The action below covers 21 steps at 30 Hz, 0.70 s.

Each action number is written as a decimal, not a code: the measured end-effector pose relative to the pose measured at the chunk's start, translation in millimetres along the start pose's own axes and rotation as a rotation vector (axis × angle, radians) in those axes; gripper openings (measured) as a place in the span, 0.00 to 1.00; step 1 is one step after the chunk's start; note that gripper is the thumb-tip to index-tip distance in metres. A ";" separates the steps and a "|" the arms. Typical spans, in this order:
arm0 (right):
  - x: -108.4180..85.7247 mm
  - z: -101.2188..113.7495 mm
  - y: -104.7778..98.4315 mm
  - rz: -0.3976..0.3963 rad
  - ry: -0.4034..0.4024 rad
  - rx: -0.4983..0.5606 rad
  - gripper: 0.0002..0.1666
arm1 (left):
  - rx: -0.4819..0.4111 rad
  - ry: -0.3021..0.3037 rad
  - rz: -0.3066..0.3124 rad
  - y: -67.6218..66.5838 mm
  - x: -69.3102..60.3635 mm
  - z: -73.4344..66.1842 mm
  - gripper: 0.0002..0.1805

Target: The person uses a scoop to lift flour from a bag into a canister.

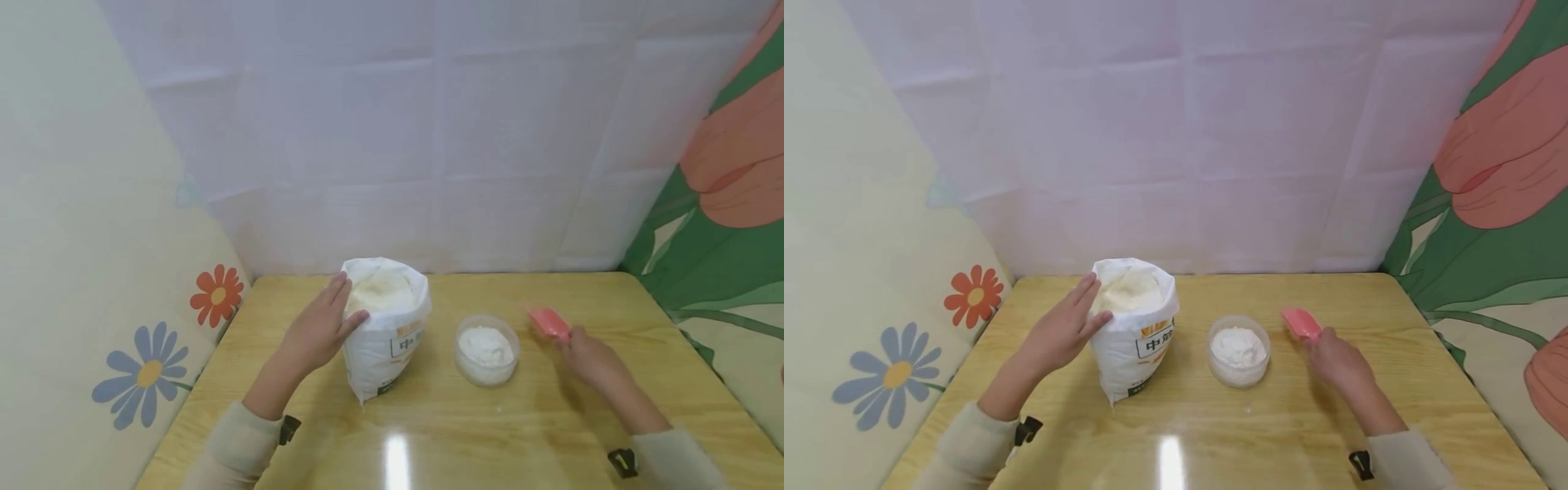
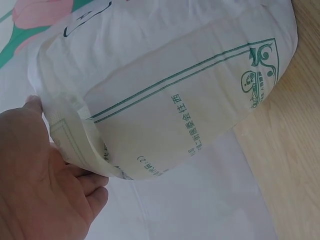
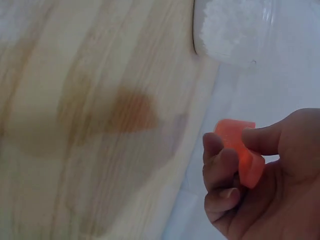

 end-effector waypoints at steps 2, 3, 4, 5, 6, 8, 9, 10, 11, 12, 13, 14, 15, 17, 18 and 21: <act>0.2 -2.2 4.1 0.048 0.036 -0.002 0.29 | 0.000 0.001 -0.003 0.5 0.0 0.9 0.44; 0.1 -2.0 5.7 0.063 0.049 -0.001 0.30 | -0.001 0.001 -0.005 0.8 -0.1 1.5 0.44; 0.0 -1.7 7.3 0.075 0.063 0.007 0.31 | -0.003 0.000 -0.009 1.1 -0.4 2.1 0.44; -0.4 -0.8 9.2 0.085 0.075 0.021 0.31 | -0.006 -0.003 -0.013 1.5 -0.5 3.0 0.44; -0.9 -0.1 11.1 0.091 0.079 0.033 0.31 | -0.010 -0.004 -0.016 1.8 -0.8 3.6 0.44; -1.7 1.0 14.1 0.095 0.090 0.054 0.29 | -0.020 -0.003 -0.024 2.6 -0.9 4.9 0.44; -2.0 1.1 15.1 0.096 0.097 0.059 0.28 | -0.025 -0.005 -0.027 3.1 -0.7 5.5 0.44; -1.9 1.0 16.3 0.095 0.096 0.061 0.28 | -0.027 -0.005 -0.028 3.7 -0.6 6.3 0.44; -1.5 0.9 17.3 0.094 0.096 0.055 0.28 | -0.028 -0.006 -0.030 4.3 -0.2 7.3 0.44; -0.9 0.5 18.2 0.096 0.101 0.046 0.29 | -0.029 -0.004 -0.033 4.3 -0.1 7.8 0.44; -0.1 0.0 18.8 0.097 0.106 0.033 0.29 | -0.027 -0.004 -0.037 4.6 0.1 8.4 0.44; 1.0 -0.6 19.1 0.097 0.110 0.018 0.30 | -0.023 -0.003 -0.038 5.0 0.3 8.9 0.44; 2.1 -0.7 19.8 0.098 0.110 0.008 0.31 | -0.020 -0.006 -0.041 5.2 -0.2 9.6 0.44; 4.3 -1.5 21.9 0.105 0.117 0.002 0.31 | -0.021 -0.010 -0.043 5.4 -1.9 9.6 0.44; 4.8 -2.2 23.7 0.112 0.119 0.005 0.31 | -0.023 -0.013 -0.043 5.6 -3.3 9.5 0.44; 5.9 -3.1 29.9 0.129 0.118 0.002 0.29 | -0.030 -0.026 -0.035 6.8 -7.7 9.4 0.43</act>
Point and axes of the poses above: each hand's wrist, its own x-axis towards the middle knuckle, its own y-axis out of the palm, z = x × y, the point moved 5 cm from there along x, towards the middle knuckle, and after that the axes turned 9 degrees about z, right-handed, at the moved point
